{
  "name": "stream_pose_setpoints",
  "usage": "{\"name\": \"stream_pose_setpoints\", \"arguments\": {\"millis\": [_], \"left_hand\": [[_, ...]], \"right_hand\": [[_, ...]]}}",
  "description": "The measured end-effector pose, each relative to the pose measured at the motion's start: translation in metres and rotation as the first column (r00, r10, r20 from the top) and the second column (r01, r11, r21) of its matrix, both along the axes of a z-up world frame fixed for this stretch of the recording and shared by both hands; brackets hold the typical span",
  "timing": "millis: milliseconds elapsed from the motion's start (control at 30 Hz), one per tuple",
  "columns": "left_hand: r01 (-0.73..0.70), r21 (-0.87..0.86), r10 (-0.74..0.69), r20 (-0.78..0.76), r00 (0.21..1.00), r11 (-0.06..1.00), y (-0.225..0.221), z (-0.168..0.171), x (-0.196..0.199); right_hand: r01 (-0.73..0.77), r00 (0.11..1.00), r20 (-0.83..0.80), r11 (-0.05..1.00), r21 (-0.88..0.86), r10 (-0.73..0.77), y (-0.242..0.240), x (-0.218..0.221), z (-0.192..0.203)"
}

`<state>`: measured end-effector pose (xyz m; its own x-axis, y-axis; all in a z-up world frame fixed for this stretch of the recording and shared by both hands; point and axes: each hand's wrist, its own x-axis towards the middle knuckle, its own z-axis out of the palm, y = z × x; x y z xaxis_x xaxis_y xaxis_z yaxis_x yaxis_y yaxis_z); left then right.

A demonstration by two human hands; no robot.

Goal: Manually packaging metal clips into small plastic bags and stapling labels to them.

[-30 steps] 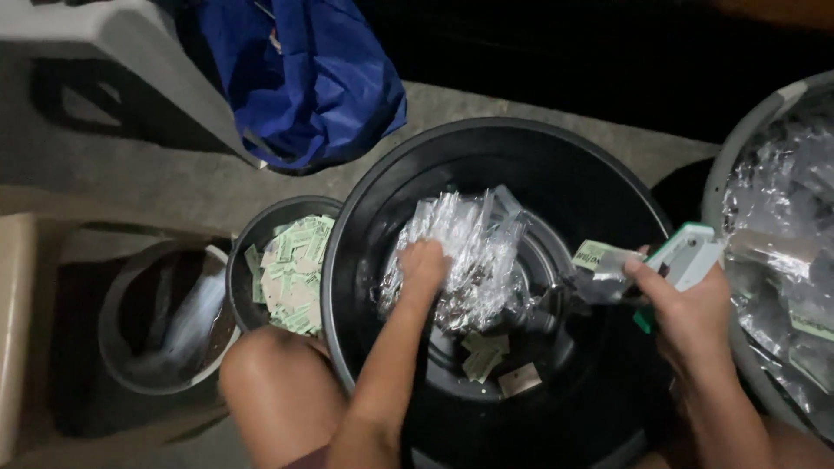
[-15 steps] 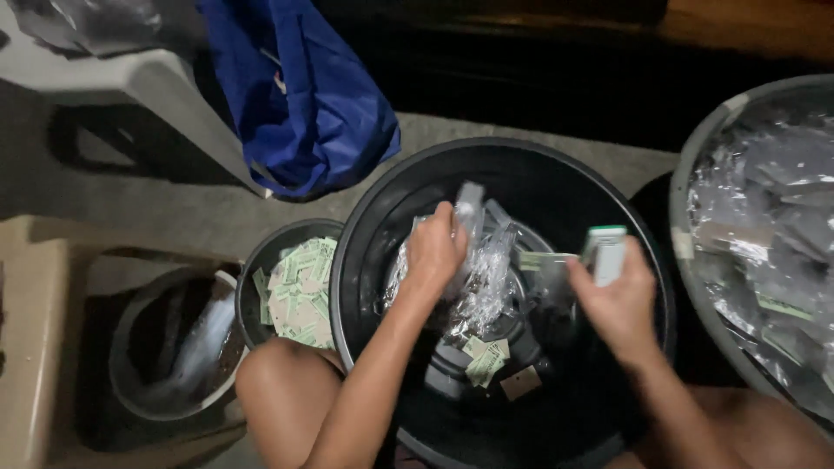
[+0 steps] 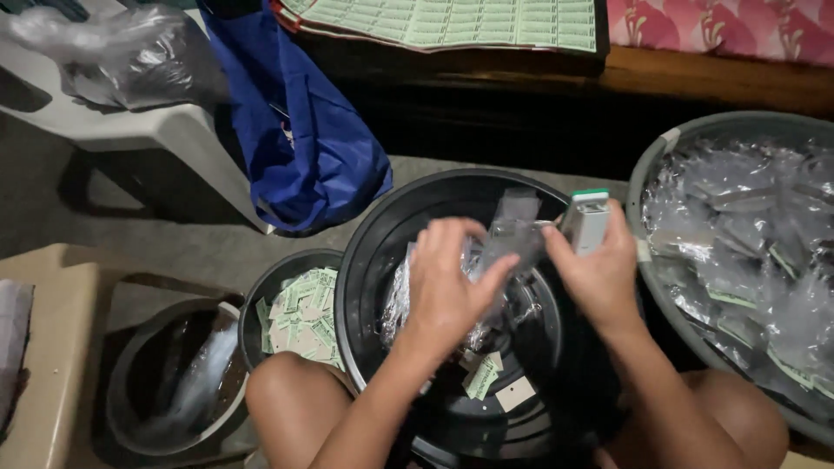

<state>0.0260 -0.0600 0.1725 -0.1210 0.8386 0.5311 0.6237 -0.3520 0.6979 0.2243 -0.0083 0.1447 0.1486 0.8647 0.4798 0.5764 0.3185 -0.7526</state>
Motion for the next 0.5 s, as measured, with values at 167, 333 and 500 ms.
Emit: {"name": "stream_pose_setpoints", "arguments": {"millis": [167, 333, 500], "left_hand": [[0.225, 0.122, -0.251, 0.279, 0.927, 0.967, 0.008, 0.027, 0.009], [0.368, 0.264, -0.426, 0.213, 0.879, 0.892, 0.002, 0.018, 0.017], [0.397, 0.223, -0.454, 0.352, 0.819, 0.89, -0.005, -0.001, 0.017]], "right_hand": [[-0.127, 0.988, -0.091, 0.992, -0.022, 0.124, -0.023, 0.006, 0.03], [-0.212, 0.943, -0.281, 0.973, -0.089, 0.18, -0.028, 0.013, 0.03], [-0.232, 0.82, -0.549, 0.971, -0.061, 0.162, -0.028, 0.015, 0.01]]}}
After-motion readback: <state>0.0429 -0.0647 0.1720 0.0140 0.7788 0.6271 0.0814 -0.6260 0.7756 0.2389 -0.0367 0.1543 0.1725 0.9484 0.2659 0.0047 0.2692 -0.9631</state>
